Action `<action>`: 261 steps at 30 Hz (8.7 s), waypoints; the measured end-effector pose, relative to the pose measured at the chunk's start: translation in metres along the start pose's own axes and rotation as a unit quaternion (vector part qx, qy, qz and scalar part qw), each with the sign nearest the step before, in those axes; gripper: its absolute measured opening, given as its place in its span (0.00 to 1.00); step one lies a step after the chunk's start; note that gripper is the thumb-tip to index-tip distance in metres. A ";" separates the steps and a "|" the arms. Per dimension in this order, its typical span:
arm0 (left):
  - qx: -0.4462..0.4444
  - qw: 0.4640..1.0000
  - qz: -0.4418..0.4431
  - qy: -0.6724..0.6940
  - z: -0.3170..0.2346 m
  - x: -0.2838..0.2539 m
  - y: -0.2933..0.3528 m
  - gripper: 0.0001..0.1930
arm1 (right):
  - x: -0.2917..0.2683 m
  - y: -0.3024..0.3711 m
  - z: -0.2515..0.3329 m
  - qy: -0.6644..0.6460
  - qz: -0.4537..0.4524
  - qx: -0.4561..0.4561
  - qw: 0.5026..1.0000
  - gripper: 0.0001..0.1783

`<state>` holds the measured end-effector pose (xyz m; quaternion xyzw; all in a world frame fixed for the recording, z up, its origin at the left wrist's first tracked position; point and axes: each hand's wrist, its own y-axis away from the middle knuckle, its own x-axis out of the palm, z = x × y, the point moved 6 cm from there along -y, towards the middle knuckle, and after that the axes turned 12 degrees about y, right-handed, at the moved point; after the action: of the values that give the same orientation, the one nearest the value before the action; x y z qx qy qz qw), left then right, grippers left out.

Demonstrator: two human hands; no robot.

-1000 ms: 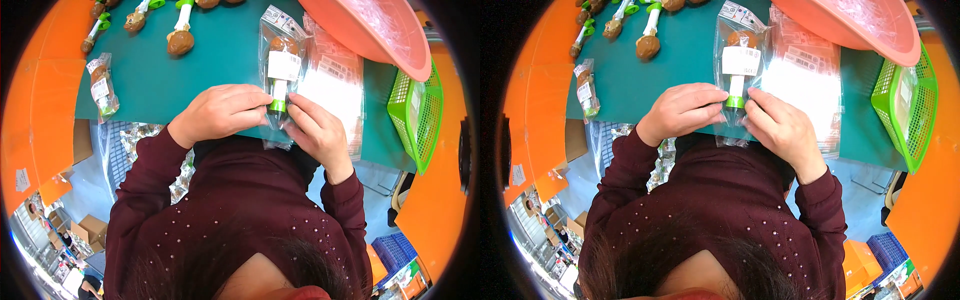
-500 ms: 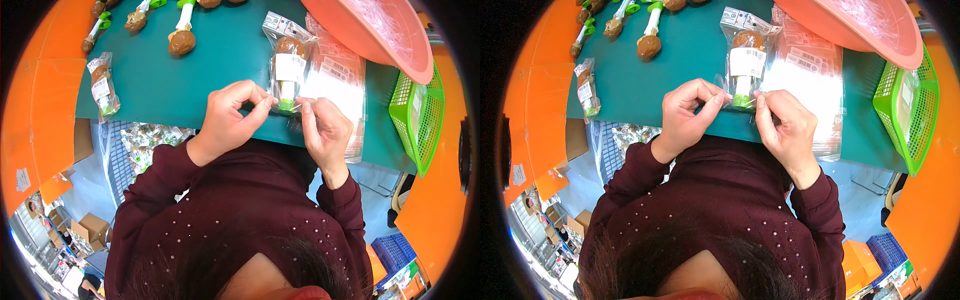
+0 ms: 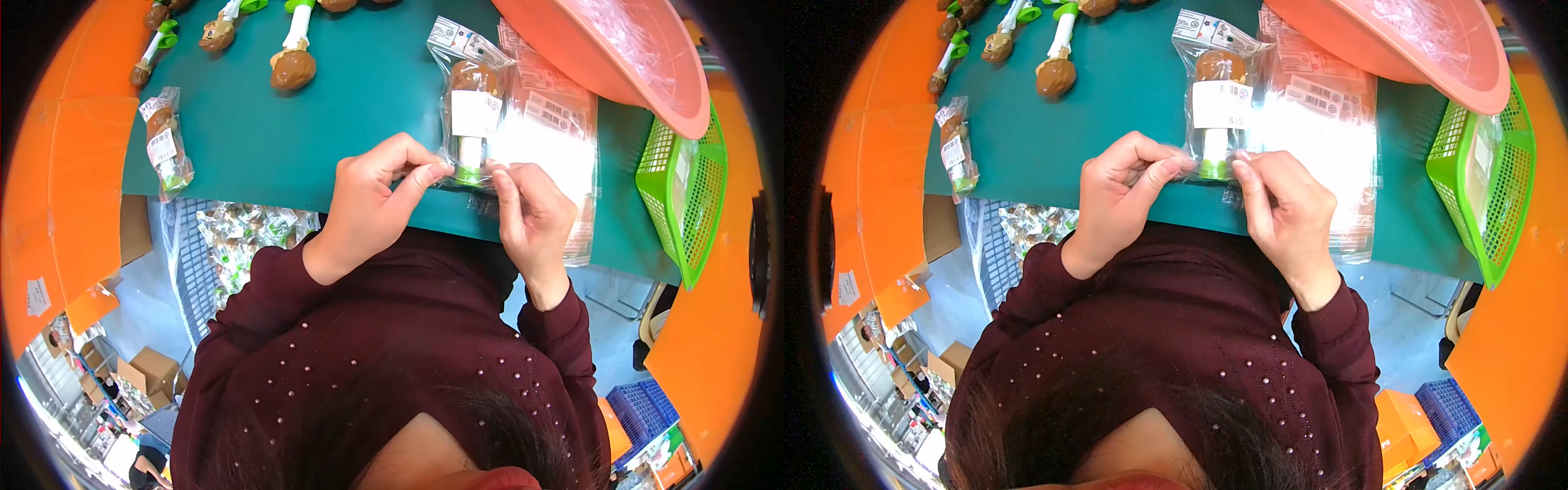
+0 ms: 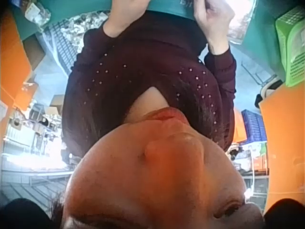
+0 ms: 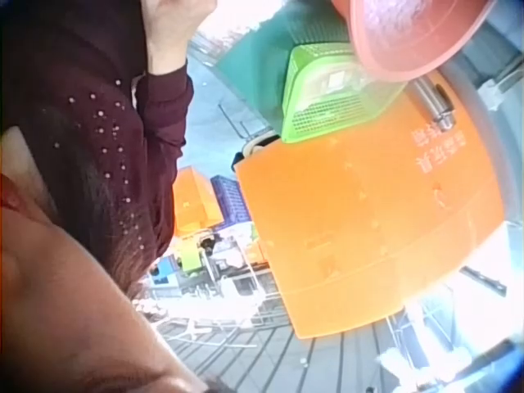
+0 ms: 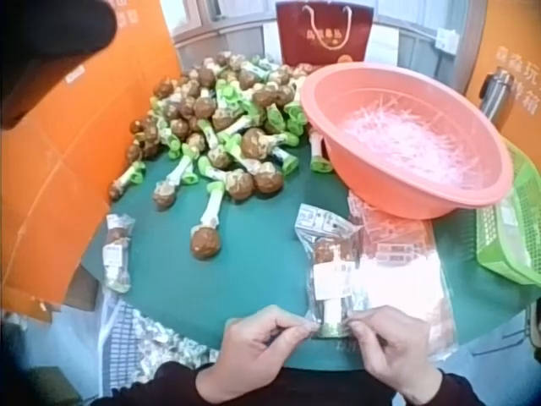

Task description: Assembling toy figures and packaging them into plastic bags with labels.

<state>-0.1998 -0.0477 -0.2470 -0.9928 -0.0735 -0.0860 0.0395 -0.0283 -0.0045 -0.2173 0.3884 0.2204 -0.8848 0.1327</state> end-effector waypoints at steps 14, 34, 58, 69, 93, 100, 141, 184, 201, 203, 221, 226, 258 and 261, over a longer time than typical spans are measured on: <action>0.041 0.997 -0.045 0.056 -0.020 0.013 -0.022 0.05 | -0.018 -0.027 0.008 -0.002 -0.115 0.034 0.993 0.13; -0.087 0.993 -0.075 -0.007 0.021 0.004 -0.025 0.08 | 0.011 -0.024 -0.016 0.017 -0.081 0.078 0.993 0.16; -0.299 0.952 -0.032 0.049 0.003 -0.009 -0.020 0.22 | 0.013 -0.024 0.005 0.079 -0.071 0.084 0.991 0.18; -0.409 0.909 -0.025 0.082 -0.018 -0.001 -0.016 0.27 | -0.002 -0.018 0.005 0.060 -0.077 0.102 0.990 0.18; -0.550 0.815 0.009 0.184 -0.020 0.025 -0.021 0.05 | -0.033 -0.016 -0.002 0.004 -0.103 0.114 0.988 0.20; -0.475 0.858 0.057 0.184 -0.029 0.033 -0.015 0.04 | -0.042 -0.018 -0.014 -0.093 -0.068 0.152 0.982 0.18; -0.163 0.958 0.079 0.221 -0.053 0.023 -0.013 0.11 | -0.041 -0.014 0.002 -0.406 0.104 0.223 0.880 0.09; -0.075 0.908 0.008 0.412 -0.087 0.008 -0.019 0.29 | -0.032 -0.002 0.050 -0.362 0.114 0.104 0.919 0.42; -0.003 0.908 -0.100 0.407 -0.085 0.002 -0.020 0.24 | -0.060 -0.007 0.058 -0.135 -0.029 -0.036 0.990 0.34; -0.006 0.906 -0.110 0.409 -0.084 0.001 -0.020 0.23 | -0.063 -0.009 0.059 -0.099 -0.028 -0.050 0.993 0.33; -0.074 0.919 0.051 0.384 -0.078 -0.004 -0.026 0.33 | -0.043 -0.017 0.040 -0.307 0.049 0.080 0.947 0.33; 0.033 0.930 0.014 0.366 -0.083 -0.011 -0.025 0.34 | -0.028 -0.012 0.033 -0.473 0.103 0.240 0.841 0.40; -0.054 0.939 -0.075 0.331 -0.080 -0.011 -0.019 0.27 | -0.048 -0.023 0.044 -0.201 0.011 0.122 0.972 0.32; -0.044 0.957 -0.046 0.284 -0.083 -0.013 -0.018 0.28 | -0.050 -0.022 0.044 -0.101 0.007 0.096 0.990 0.24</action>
<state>-0.2287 -0.0390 -0.1662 -0.9235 -0.1014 -0.3697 0.0108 -0.0318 -0.0035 -0.1478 0.3095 0.1170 -0.9357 0.1223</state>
